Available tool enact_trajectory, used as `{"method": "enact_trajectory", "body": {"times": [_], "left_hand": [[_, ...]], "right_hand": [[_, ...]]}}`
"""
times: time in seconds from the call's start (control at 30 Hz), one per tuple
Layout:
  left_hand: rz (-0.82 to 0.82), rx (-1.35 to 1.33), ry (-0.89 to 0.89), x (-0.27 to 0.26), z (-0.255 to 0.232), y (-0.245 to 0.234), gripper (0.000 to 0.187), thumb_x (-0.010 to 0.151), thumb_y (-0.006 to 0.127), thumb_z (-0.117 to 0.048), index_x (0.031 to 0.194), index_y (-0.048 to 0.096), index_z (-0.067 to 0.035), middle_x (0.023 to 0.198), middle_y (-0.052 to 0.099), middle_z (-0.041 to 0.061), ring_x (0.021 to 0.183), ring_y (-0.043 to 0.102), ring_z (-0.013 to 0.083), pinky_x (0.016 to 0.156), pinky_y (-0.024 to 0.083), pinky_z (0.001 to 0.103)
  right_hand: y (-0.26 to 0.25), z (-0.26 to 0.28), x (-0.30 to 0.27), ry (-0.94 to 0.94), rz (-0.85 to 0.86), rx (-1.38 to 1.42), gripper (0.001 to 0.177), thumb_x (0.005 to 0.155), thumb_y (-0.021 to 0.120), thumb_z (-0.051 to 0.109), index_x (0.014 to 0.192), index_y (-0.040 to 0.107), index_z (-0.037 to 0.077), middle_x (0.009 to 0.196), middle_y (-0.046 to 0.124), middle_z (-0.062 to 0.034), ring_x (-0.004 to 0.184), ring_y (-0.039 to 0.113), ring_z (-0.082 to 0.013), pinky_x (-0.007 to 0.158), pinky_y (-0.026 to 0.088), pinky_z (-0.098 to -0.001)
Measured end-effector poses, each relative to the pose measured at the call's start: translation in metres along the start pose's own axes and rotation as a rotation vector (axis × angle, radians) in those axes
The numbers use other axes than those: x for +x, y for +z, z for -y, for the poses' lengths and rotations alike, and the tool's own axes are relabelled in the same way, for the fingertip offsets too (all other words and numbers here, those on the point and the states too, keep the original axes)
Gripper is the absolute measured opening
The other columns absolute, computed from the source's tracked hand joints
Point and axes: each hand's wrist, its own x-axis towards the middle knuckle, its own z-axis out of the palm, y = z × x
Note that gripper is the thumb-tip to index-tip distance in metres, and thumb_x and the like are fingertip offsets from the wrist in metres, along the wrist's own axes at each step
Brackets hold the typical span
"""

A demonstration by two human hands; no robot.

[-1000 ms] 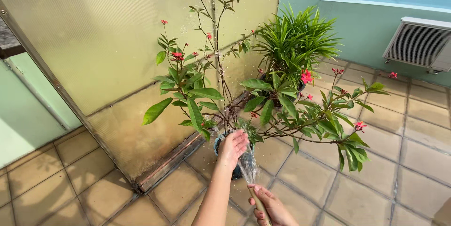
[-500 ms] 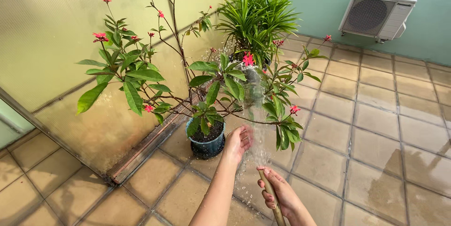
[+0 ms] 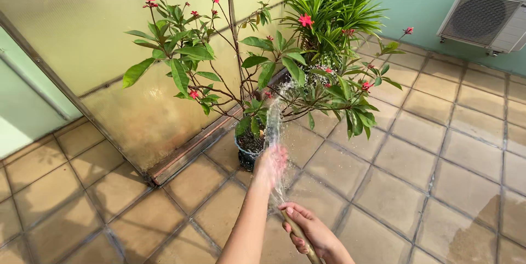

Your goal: The person waters various potted plants on tiered racks and on the balcony floor using a hose, occasionally adjusting the leaves and removing small debris by hand.

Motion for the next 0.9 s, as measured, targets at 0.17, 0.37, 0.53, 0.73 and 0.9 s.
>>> {"method": "enact_trajectory", "body": {"times": [0.17, 0.37, 0.53, 0.73, 0.9], "left_hand": [[-0.049, -0.041, 0.347, -0.034, -0.11, -0.045, 0.033, 0.103, 0.057, -0.026, 0.127, 0.062, -0.004, 0.108, 0.071, 0.008, 0.097, 0.068, 0.0209, 0.089, 0.055, 0.036], [-0.066, 0.025, 0.435, -0.074, -0.165, -0.067, 0.04, 0.11, 0.061, -0.032, 0.134, 0.058, 0.0, 0.121, 0.068, 0.014, 0.103, 0.062, 0.0229, 0.093, 0.049, 0.037], [-0.146, -0.005, 0.289, -0.061, -0.116, -0.112, 0.04, 0.098, 0.055, -0.035, 0.128, 0.065, -0.011, 0.12, 0.072, 0.005, 0.099, 0.066, 0.0187, 0.087, 0.052, 0.035], [-0.147, 0.038, 0.099, -0.038, -0.019, -0.114, 0.036, 0.097, 0.061, -0.031, 0.124, 0.069, -0.009, 0.113, 0.072, 0.005, 0.097, 0.064, 0.0183, 0.085, 0.05, 0.034], [-0.053, 0.107, -0.014, -0.004, 0.042, -0.012, 0.034, 0.095, 0.058, -0.033, 0.118, 0.07, -0.012, 0.106, 0.074, 0.002, 0.094, 0.066, 0.0165, 0.087, 0.053, 0.035]], "right_hand": [[0.037, 0.026, 0.023, -0.107, 0.15, 0.032, 0.032, 0.105, 0.051, 0.028, 0.133, 0.061, 0.016, 0.079, 0.061, -0.0036, 0.04, 0.042, -0.0082, 0.032, 0.034, -0.0235], [0.072, 0.027, 0.035, -0.038, 0.098, -0.068, 0.031, 0.105, 0.051, 0.029, 0.131, 0.061, 0.017, 0.077, 0.06, -0.0032, 0.04, 0.042, -0.0081, 0.032, 0.036, -0.0245], [0.063, -0.016, 0.049, 0.032, 0.087, -0.113, 0.03, 0.104, 0.051, 0.031, 0.129, 0.06, 0.017, 0.077, 0.059, -0.0026, 0.04, 0.044, -0.0097, 0.032, 0.036, -0.0251], [0.005, -0.05, 0.027, 0.079, -0.03, -0.137, 0.031, 0.105, 0.052, 0.032, 0.13, 0.061, 0.017, 0.077, 0.058, -0.0019, 0.04, 0.043, -0.0097, 0.034, 0.036, -0.0255], [-0.082, 0.0, -0.036, -0.028, -0.169, -0.065, 0.032, 0.103, 0.052, 0.032, 0.129, 0.062, 0.016, 0.078, 0.058, -0.0029, 0.039, 0.041, -0.0094, 0.033, 0.033, -0.0252]]}}
